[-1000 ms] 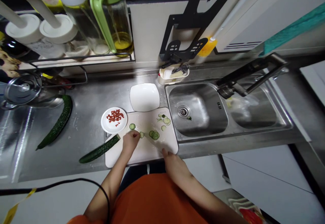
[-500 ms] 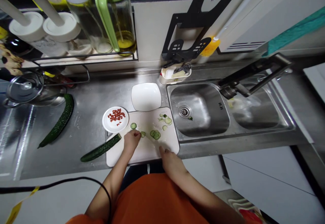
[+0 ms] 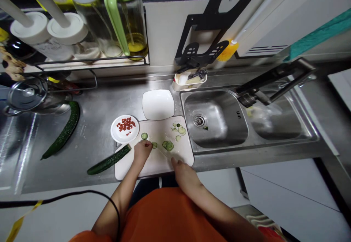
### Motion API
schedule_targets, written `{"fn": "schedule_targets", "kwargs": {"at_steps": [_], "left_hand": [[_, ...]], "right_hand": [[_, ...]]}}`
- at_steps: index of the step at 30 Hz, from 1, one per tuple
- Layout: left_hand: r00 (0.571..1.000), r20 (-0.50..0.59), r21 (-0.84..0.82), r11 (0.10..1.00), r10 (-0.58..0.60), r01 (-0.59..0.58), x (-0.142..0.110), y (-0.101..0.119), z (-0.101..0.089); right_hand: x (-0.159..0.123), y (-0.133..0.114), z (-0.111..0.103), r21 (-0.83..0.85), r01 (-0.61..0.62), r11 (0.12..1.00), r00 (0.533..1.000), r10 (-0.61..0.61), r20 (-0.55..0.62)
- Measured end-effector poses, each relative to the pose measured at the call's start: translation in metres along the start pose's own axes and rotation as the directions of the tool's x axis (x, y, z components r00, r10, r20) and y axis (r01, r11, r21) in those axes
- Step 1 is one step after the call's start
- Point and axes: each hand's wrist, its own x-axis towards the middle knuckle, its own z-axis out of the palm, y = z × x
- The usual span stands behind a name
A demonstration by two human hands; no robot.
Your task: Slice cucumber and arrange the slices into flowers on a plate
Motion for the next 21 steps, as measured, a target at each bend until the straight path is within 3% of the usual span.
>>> {"fn": "schedule_targets", "kwargs": {"at_steps": [6,13,17,21], "left_hand": [[1.000,0.006,0.002,1.000,0.001,-0.001,0.000,0.004,-0.002],[1.000,0.001,-0.006,1.000,-0.001,0.001,-0.004,0.006,-0.003],[0.998,-0.002,0.040,0.997,0.070,-0.069,-0.007,0.007,-0.004],[0.991,-0.084,0.078,0.992,0.108,-0.101,-0.009,0.009,-0.011]], "right_hand": [[0.003,-0.001,-0.003,0.038,-0.025,0.999,1.000,0.024,0.020],[-0.006,0.018,0.006,0.056,-0.042,0.998,0.996,0.038,0.079],[-0.010,0.026,0.008,0.070,-0.045,0.997,0.993,0.037,0.108],[-0.010,0.029,0.009,0.086,-0.044,0.995,0.994,0.034,0.108]]}}
